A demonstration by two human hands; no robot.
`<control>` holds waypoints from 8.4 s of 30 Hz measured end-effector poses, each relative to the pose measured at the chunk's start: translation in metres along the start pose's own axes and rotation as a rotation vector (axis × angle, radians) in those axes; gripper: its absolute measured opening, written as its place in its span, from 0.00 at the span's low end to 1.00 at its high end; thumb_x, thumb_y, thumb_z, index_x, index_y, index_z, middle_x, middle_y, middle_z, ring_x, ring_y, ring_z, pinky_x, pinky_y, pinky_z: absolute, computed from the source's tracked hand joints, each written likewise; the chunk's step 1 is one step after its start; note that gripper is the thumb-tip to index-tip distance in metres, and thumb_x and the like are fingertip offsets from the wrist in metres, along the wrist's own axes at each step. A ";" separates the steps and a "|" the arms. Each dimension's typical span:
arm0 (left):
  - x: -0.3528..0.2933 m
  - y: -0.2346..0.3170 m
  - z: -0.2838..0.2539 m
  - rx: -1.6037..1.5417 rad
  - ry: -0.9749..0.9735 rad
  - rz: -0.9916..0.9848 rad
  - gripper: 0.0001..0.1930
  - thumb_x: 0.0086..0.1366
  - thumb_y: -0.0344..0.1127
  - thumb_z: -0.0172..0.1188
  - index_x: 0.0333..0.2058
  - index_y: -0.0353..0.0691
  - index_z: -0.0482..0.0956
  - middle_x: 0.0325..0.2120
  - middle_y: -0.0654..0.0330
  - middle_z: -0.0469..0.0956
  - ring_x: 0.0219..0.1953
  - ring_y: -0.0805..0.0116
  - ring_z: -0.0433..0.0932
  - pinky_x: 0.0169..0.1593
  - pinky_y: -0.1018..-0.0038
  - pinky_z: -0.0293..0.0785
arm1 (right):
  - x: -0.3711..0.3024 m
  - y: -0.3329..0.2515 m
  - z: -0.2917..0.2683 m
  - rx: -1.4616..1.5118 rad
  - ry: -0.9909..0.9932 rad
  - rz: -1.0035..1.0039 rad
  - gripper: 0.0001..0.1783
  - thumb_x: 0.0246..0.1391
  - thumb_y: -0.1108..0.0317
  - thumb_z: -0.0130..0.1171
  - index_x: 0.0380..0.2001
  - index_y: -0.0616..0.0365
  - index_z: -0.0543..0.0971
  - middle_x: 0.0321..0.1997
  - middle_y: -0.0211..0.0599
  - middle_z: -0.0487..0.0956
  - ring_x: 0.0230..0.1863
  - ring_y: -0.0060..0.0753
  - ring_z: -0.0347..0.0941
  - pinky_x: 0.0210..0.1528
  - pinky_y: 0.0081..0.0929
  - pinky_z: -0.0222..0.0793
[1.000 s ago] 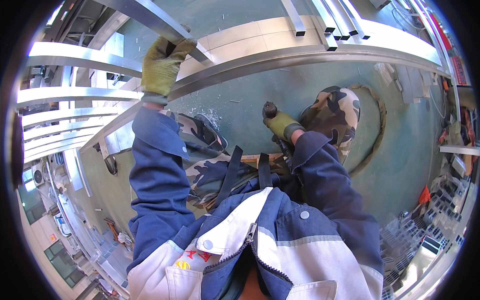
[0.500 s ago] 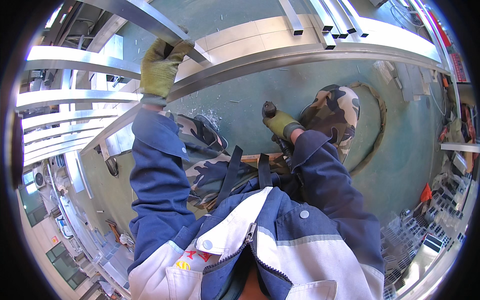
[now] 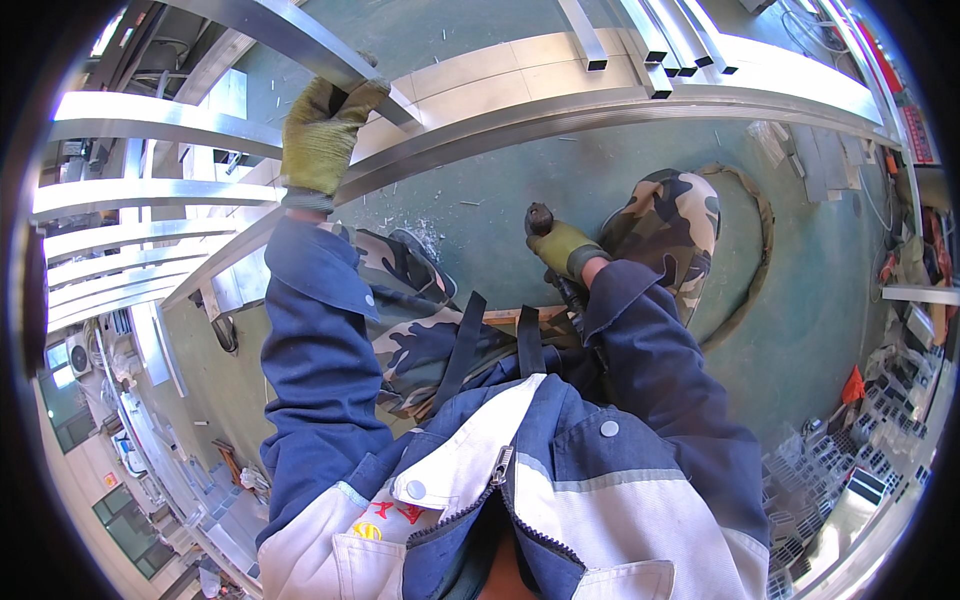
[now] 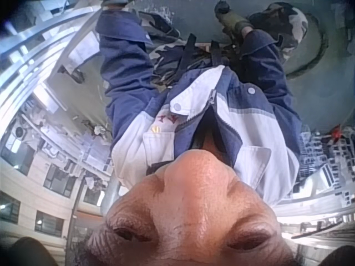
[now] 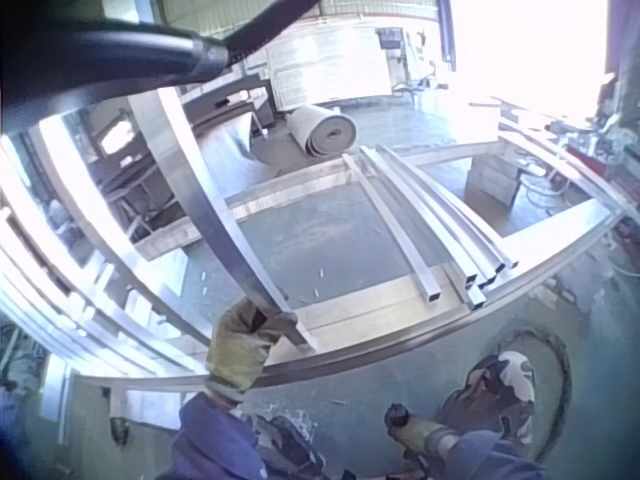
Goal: The person assembles a metal frame by positioning aluminum profiles and using a pneumatic rivet gun to fasten them together. They repeatedly align the pieces and drive rivets at multiple points to secure the structure.
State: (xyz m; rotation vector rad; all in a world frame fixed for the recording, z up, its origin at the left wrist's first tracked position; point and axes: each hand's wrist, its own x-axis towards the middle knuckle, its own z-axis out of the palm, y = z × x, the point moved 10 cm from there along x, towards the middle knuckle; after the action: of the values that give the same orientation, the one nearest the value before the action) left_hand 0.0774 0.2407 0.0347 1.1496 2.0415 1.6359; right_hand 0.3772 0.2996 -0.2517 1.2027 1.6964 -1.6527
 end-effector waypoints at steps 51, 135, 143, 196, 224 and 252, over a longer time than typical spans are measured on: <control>0.003 -0.001 0.004 -0.047 -0.027 -0.013 0.13 0.63 0.39 0.75 0.44 0.43 0.88 0.34 0.66 0.87 0.34 0.77 0.79 0.40 0.80 0.74 | 0.000 -0.004 -0.001 0.081 -0.026 -0.045 0.27 0.63 0.53 0.57 0.55 0.63 0.77 0.41 0.43 0.82 0.28 0.40 0.83 0.31 0.39 0.77; -0.004 0.000 0.007 -0.071 -0.017 -0.095 0.12 0.63 0.30 0.74 0.44 0.39 0.86 0.37 0.63 0.87 0.38 0.74 0.80 0.45 0.76 0.75 | -0.197 -0.195 -0.073 0.574 0.059 -0.522 0.25 0.69 0.50 0.60 0.60 0.54 0.78 0.44 0.36 0.83 0.25 0.25 0.82 0.27 0.22 0.79; -0.003 -0.007 0.006 -0.149 -0.041 -0.047 0.15 0.66 0.28 0.71 0.50 0.34 0.83 0.40 0.58 0.87 0.40 0.74 0.83 0.46 0.79 0.78 | -0.200 -0.204 -0.074 0.327 0.113 -0.596 0.23 0.64 0.69 0.60 0.62 0.54 0.76 0.49 0.38 0.82 0.29 0.23 0.83 0.32 0.21 0.81; 0.003 -0.001 0.011 -0.065 -0.103 -0.025 0.13 0.63 0.41 0.74 0.43 0.42 0.88 0.30 0.65 0.85 0.29 0.76 0.78 0.37 0.77 0.74 | -0.232 -0.178 -0.065 0.548 0.242 -0.478 0.27 0.65 0.49 0.65 0.56 0.59 0.79 0.37 0.39 0.84 0.21 0.30 0.77 0.23 0.26 0.74; 0.053 0.097 0.007 -0.236 -0.356 0.350 0.21 0.64 0.50 0.72 0.44 0.39 0.84 0.35 0.55 0.84 0.36 0.61 0.82 0.44 0.69 0.77 | -0.263 -0.272 0.067 -0.466 0.490 -0.623 0.49 0.53 0.72 0.68 0.76 0.58 0.56 0.64 0.61 0.75 0.60 0.53 0.79 0.61 0.39 0.74; 0.046 0.104 0.005 -0.307 -0.295 0.430 0.13 0.68 0.43 0.68 0.43 0.41 0.84 0.33 0.58 0.84 0.34 0.67 0.82 0.41 0.71 0.77 | -0.223 -0.286 0.095 -0.809 0.570 -0.428 0.48 0.53 0.66 0.60 0.75 0.68 0.53 0.65 0.70 0.71 0.42 0.66 0.83 0.42 0.51 0.82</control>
State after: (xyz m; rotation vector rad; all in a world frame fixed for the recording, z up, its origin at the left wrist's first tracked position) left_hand 0.0929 0.2822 0.1398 1.6719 1.3700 1.7537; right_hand 0.2274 0.1845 0.0718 0.9605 2.7431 -0.6240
